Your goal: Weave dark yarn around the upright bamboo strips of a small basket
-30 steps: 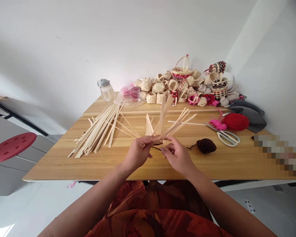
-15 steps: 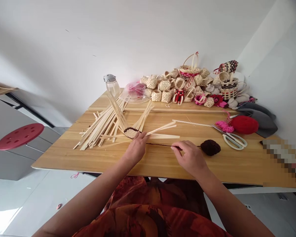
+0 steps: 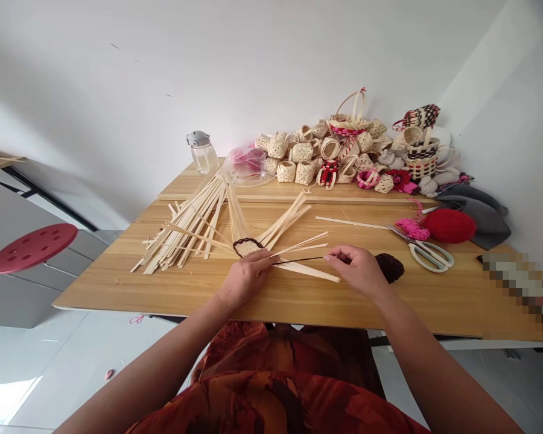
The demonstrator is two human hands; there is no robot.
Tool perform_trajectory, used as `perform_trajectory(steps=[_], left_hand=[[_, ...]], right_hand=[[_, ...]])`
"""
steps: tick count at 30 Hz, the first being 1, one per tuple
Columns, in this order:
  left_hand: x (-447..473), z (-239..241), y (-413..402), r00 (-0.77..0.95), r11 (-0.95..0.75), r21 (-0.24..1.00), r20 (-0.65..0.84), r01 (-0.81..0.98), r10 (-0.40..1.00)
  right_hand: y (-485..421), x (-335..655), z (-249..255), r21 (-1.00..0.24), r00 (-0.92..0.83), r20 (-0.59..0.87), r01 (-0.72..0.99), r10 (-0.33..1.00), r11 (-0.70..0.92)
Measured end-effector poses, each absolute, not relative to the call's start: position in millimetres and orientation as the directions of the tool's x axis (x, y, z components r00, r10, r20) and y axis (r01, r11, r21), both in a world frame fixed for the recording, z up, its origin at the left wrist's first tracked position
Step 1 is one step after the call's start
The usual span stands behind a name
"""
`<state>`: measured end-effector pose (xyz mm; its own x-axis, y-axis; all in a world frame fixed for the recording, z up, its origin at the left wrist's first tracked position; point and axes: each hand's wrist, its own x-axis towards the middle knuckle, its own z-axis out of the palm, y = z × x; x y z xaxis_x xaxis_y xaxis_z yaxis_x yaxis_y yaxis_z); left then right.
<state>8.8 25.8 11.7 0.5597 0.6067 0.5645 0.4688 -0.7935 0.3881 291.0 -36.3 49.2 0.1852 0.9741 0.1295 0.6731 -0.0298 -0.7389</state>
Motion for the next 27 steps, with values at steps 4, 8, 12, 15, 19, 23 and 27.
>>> perform_trajectory(steps=[4, 8, 12, 15, 19, 23, 27], left_hand=[[3, 18, 15, 0.536, -0.800, 0.465, 0.595, 0.379, 0.599], [7, 25, 7, 0.450, -0.700, 0.631, 0.546, 0.334, 0.707], [16, 30, 6, 0.332, -0.486, 0.819, 0.387, 0.304, 0.860], [20, 37, 13, 0.298, -0.285, 0.943, 0.227, 0.171, 0.927], [18, 49, 21, 0.325, -0.126, 0.986, 0.085, 0.107, 0.942], [18, 63, 20, 0.432, -0.127, 0.977, 0.042, 0.169, 0.901], [19, 72, 18, 0.496, -0.147, 0.975, 0.044, 0.169, 0.867]], right_hand=[[-33, 292, 46, -0.739, 0.205, 0.049, 0.666, 0.978, -0.103], [-25, 288, 39, -0.629, 0.265, 0.041, 0.756, 0.963, -0.182], [-19, 290, 36, -0.499, 0.249, 0.027, 0.842, 0.968, -0.203], [-23, 288, 40, -0.457, 0.111, 0.087, 0.888, 0.990, -0.059], [-36, 263, 48, -0.612, 0.084, 0.208, 0.788, 0.975, 0.063], [-40, 227, 48, -0.780, 0.003, 0.291, 0.580, 0.957, 0.235], [-36, 214, 47, -0.776, 0.033, 0.382, 0.554, 0.924, 0.301]])
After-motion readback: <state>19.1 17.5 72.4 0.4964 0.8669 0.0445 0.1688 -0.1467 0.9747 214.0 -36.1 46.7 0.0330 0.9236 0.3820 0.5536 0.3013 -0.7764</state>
